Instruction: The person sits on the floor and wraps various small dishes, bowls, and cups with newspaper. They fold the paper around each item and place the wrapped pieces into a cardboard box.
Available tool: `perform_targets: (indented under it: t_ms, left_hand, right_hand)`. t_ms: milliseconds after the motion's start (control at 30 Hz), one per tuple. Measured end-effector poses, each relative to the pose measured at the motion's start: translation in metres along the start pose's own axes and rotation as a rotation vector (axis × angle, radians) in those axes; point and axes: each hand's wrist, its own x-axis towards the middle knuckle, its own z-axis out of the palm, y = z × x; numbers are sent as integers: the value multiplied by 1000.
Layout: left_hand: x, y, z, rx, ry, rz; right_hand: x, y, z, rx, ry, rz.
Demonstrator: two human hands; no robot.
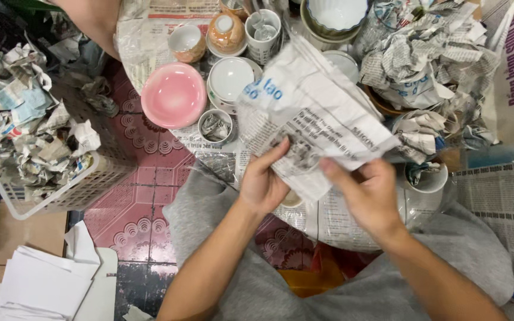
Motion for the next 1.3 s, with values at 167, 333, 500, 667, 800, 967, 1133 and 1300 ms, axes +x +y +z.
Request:
perform_targets:
  t_ms: [167,333,500,667,800,967,1133,1300]
  left_hand:
    - [-2,42,10,488,-33,132]
    - [-6,79,27,741,-240,-22]
    - [-2,73,19,1005,-264,17]
    - [-3,85,20,1045,-549,28]
    - [-3,101,31,890,-857,-181]
    - [12,85,41,1139,-1022,-333]
    - [17,50,40,1385,-889,-493]
    - [19,49,31,1490,-787,-291]
  right_hand:
    - [8,4,-38,-131,126,-188]
    - [12,-7,-62,-334,66,-370]
    - [7,-14,-67,-427,24,-217]
    - [12,-12,-75,-250,-150,-393]
    - [7,-12,-79,-277,-215,-414]
    - [13,-10,-77,-316,-430,-383]
    - [18,-11,-69,-196,-348,-225]
    - [14,-7,-62,-176,-142,-255]
